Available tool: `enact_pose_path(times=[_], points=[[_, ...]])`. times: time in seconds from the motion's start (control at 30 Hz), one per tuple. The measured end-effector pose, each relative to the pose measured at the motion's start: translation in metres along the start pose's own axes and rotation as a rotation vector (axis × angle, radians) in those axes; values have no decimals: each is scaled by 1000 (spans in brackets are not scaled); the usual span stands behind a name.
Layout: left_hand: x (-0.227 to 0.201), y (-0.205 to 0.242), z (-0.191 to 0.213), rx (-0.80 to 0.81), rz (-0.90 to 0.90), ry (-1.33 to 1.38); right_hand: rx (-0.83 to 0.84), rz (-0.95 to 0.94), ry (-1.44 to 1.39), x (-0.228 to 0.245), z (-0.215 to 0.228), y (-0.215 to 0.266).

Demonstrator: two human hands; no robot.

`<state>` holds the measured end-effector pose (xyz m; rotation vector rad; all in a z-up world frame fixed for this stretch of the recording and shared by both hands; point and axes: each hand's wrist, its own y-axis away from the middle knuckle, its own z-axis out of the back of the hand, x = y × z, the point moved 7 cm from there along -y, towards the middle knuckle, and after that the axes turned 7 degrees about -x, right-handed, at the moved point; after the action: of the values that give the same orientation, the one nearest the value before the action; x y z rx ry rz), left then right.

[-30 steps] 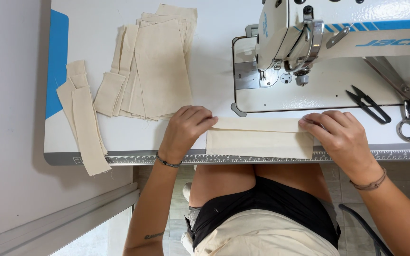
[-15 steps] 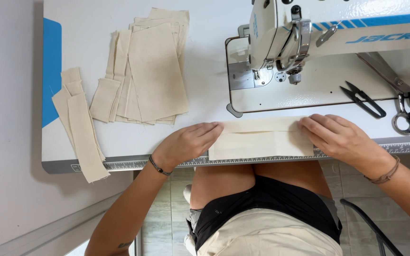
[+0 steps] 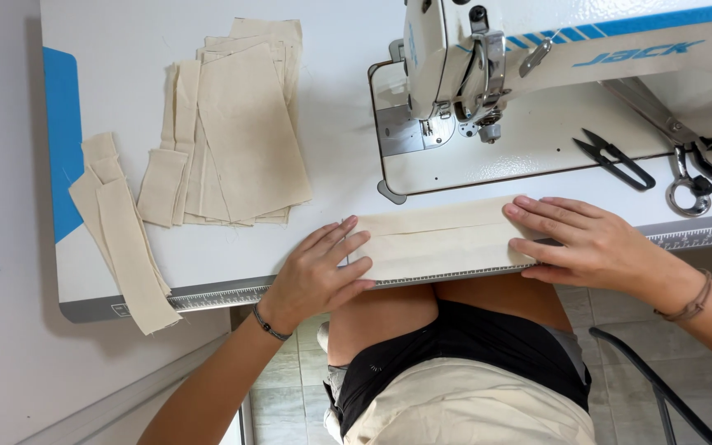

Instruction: Trimming and folding fabric strips at a sewing station

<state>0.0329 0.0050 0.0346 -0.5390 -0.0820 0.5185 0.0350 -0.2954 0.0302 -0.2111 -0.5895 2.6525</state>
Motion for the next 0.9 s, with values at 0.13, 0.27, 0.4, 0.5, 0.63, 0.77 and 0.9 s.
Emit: enact_pose_path(times=[0.13,0.27,0.4,0.5,0.63,0.77,0.9], points=[[12,2,1,-109,177,183,-108,-144,-130,-4,1,4],[22,2,2,-181,352,319,-184,-391,-358,-16,6,0],[26,5,-8,-235,522,371,-196,-624,-436,-20,2,1],[27,8,-17,-252,584,354,-244,-703,-413,-14,2,-2],[26,13,-21,-259,625,357,-327,-735,-400,-6,4,-5],[27,11,-16,-292,627,426,-333,-791,-435,-6,7,-7],[31,12,-18,-304,655,441,-337,-846,-449,-8,6,-6]])
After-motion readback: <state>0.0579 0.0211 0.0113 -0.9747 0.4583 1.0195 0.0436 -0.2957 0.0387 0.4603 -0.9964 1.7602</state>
